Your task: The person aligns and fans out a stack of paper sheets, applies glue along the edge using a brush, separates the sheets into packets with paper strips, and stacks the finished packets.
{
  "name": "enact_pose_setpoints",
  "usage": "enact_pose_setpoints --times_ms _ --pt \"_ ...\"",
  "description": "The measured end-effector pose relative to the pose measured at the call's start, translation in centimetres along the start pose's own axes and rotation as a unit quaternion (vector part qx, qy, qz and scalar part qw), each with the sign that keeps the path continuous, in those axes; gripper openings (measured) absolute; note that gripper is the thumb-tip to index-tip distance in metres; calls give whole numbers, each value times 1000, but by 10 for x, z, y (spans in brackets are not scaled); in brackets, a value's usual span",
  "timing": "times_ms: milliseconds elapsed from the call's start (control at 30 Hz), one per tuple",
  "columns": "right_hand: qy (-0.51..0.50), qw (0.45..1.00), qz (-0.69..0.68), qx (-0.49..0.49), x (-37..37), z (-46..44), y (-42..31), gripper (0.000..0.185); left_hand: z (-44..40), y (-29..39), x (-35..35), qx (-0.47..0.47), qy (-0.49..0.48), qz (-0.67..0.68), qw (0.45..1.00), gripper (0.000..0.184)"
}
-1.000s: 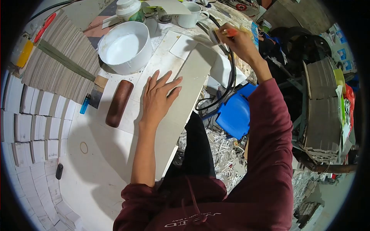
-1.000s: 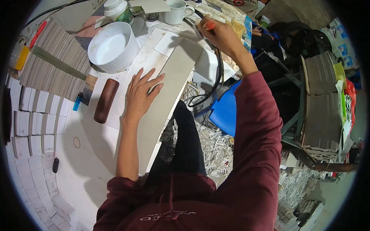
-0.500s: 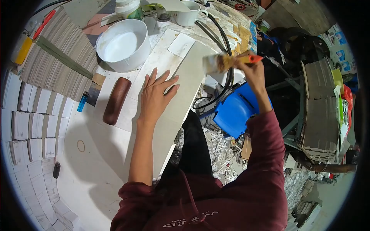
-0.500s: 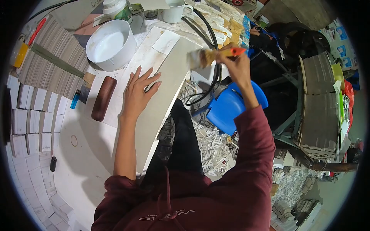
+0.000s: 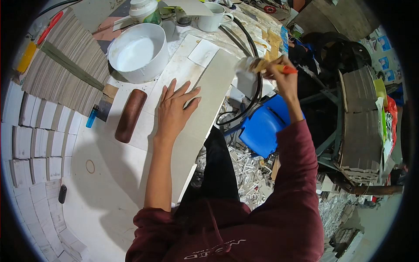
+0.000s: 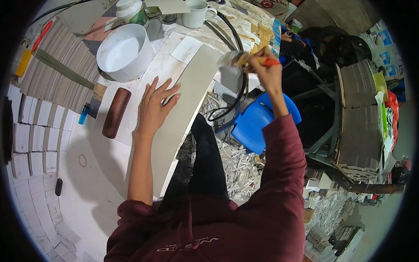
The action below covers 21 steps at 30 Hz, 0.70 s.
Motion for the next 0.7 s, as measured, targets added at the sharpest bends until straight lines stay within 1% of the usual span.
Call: enact_pose_setpoints --times_ms 33,100,167,200,233,300,333,367,400,433,500,533,567,600,633,667,700 --pt "44 998 32 -12 2 0 -16 20 0 -1 -1 2 0 0 1000 33" --pt "57 997 30 -41 13 18 -44 21 0 -1 0 0 1 4 1000 33" --pt "-23 1000 -19 2 22 25 -33 21 0 0 0 -3 -1 4 1000 33" --pt "-8 993 120 -8 21 18 -19 22 0 0 -1 -6 -3 2 1000 33" --pt "-10 993 120 -6 23 15 -18 22 2 0 0 -8 -5 3 1000 33" --pt "127 976 157 -76 23 10 -23 22 1 -1 1 -1 2 0 1000 31" --pt "130 963 179 -156 30 20 -34 20 -1 -3 0 -5 5 -2 1000 31" --pt "126 964 178 -151 36 40 -40 20 2 -2 1 -4 4 -2 1000 30" --pt "8 994 38 -98 46 62 -47 17 2 -2 2 0 5 -2 1000 29" --pt "-110 988 -104 -42 58 84 -56 15 2 -4 3 -3 6 -3 1000 29" --pt "-214 972 -38 86 82 123 -66 9 4 -6 4 13 9 2 1000 29" --pt "-159 987 -23 -23 80 115 -47 9 3 -7 3 8 10 0 1000 29" --pt "-85 995 -49 24 64 110 -29 12 5 -6 4 6 7 3 1000 29" --pt "-11 999 37 14 57 105 -35 12 4 -6 4 5 9 4 1000 29" --pt "63 991 120 1 53 102 -48 13 4 -7 4 1 11 2 1000 29" --pt "79 995 62 -1 56 113 -62 11 5 -7 5 3 11 3 1000 29" --pt "75 995 61 0 62 134 -70 11 6 -8 6 4 12 6 1000 29"
Point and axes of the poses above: each hand's wrist, its own z-axis away from the middle knuckle, its own x-axis out of the palm, y = z × x, the point moved 3 cm from there along -z, towards the middle knuckle, and after that the axes turned 6 degrees about x, right-handed, at the moved point
